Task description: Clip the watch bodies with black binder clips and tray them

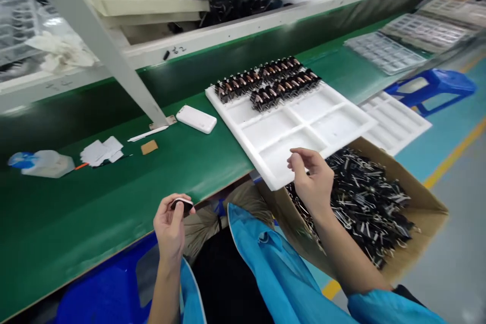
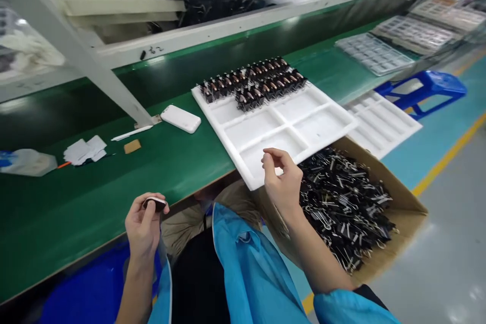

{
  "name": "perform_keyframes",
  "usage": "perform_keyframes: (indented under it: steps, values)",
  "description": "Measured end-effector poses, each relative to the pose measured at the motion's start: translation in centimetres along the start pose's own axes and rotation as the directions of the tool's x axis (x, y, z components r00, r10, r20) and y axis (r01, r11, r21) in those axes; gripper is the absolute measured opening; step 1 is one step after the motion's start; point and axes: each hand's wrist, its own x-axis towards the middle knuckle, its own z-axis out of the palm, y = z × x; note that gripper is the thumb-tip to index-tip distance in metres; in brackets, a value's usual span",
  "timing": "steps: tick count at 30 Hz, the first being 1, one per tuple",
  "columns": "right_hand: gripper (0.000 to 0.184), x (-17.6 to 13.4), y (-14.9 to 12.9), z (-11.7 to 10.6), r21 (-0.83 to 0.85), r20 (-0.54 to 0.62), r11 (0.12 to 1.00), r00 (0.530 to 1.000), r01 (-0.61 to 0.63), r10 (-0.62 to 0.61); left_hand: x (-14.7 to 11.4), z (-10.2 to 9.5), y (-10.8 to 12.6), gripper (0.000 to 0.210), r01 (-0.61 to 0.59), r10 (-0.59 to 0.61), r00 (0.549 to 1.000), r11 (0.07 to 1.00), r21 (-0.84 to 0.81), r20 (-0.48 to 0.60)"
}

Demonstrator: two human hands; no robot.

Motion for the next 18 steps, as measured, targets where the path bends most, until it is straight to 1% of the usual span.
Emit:
perform_keyframes:
  steps: [1,3,5,7,9,11,13,14,16,18]
  values:
    - [0.023,0.3,-0.3,1.1,0.039,0.048,0.999,0.999,0.011,-0.013,0.0,-0.5,0.1,0.028,0.003,-0.002,0.999,1.000,0.019,-0.051]
    - [0.024,0.0,-1.7,4.4,0.147,0.197,0.988,0.977,0.052,-0.081,-0.2,-1.4,0.4,0.034,0.017,-0.011,0.990,0.999,0.043,-0.144]
    - [0.024,-1.3,-3.8,8.6,0.276,0.342,0.959,0.925,0.069,-0.165,-0.5,-2.6,0.7,0.042,0.048,-0.037,0.978,0.998,0.050,-0.206]
    - [0.025,-2.5,-6.6,13.2,0.389,0.439,0.918,0.862,0.071,-0.253,-1.0,-3.9,1.0,0.046,0.083,-0.065,0.965,0.995,0.058,-0.255]
    - [0.026,-2.9,-10.0,17.6,0.478,0.476,0.870,0.797,0.121,-0.372,-1.7,-5.5,1.6,0.048,0.101,-0.070,0.949,0.991,0.085,-0.307]
    - [0.027,-2.0,-14.3,21.8,0.532,0.444,0.810,0.734,0.246,-0.514,-2.7,-7.2,2.3,0.049,0.101,-0.052,0.933,0.988,0.119,-0.356]
    - [0.029,0.2,-19.2,25.5,0.503,0.391,0.756,0.670,0.419,-0.631,-3.9,-8.8,3.0,0.050,0.095,-0.030,0.913,0.985,0.142,-0.406]
    - [0.031,1.6,-21.7,27.0,0.449,0.382,0.739,0.640,0.502,-0.667,-4.4,-9.5,3.2,0.051,0.097,-0.025,0.903,0.985,0.145,-0.429]
    - [0.040,4.5,-26.8,29.3,0.296,0.433,0.679,0.539,0.672,-0.722,-5.4,-10.6,3.2,0.055,0.105,-0.032,0.886,0.985,0.134,-0.463]
    - [0.049,6.9,-31.1,30.3,0.101,0.562,0.577,0.432,0.810,-0.706,-6.1,-11.1,2.8,0.060,0.099,-0.032,0.876,0.989,0.114,-0.481]
